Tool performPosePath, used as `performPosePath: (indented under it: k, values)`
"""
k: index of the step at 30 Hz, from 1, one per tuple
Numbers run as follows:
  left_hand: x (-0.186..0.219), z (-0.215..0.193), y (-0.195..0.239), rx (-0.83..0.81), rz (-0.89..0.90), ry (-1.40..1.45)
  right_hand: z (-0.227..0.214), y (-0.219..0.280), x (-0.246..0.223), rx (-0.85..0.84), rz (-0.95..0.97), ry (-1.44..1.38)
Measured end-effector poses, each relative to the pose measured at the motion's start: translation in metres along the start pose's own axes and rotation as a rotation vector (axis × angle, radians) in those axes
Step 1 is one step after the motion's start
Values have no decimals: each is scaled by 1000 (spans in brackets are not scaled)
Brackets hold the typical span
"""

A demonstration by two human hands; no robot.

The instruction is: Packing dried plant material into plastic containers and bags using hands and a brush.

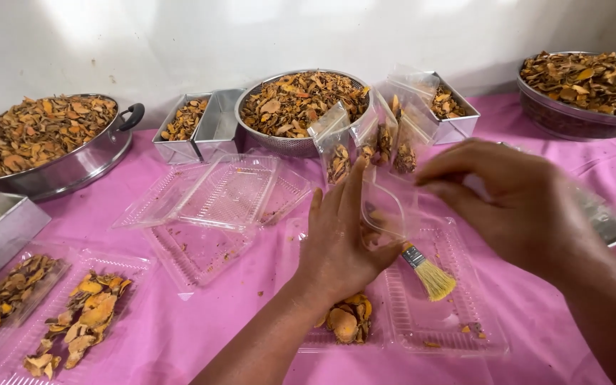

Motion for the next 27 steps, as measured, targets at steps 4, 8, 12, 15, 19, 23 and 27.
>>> performPosePath:
  k: [4, 8, 12, 15, 19, 23, 27]
  values:
    - [3, -4, -3, -45, -63, 58, 17, -9, 5, -133, -90, 8]
    - [6, -14, -5, 41, -40, 135, -6, 12, 12, -111, 41, 113]
    - [-6, -7, -4, 42, -28, 95, 30, 102, 85, -556, 46, 100]
    - [-7, -5, -3, 49, -25, 92, 56, 172, 114, -1184, 123, 765]
    - [-9, -4, -3, 35, -69, 99, 69, 196, 112, -1031, -40, 556]
    - [-13, -4, -1, 46, -58, 87, 71, 202, 114, -882, -71, 450]
    - [-16, -5, -2, 35, -94, 107, 68, 202, 108, -875, -28, 426]
Point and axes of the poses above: each hand's wrist, its own y-axis away from the middle knuckle, its own z-axis out of the palm, x = y × z, the point moved 5 cm from there along -y, towards the middle knuckle, and after that the axes turned 1 degree about -x, right-handed, at the moved point
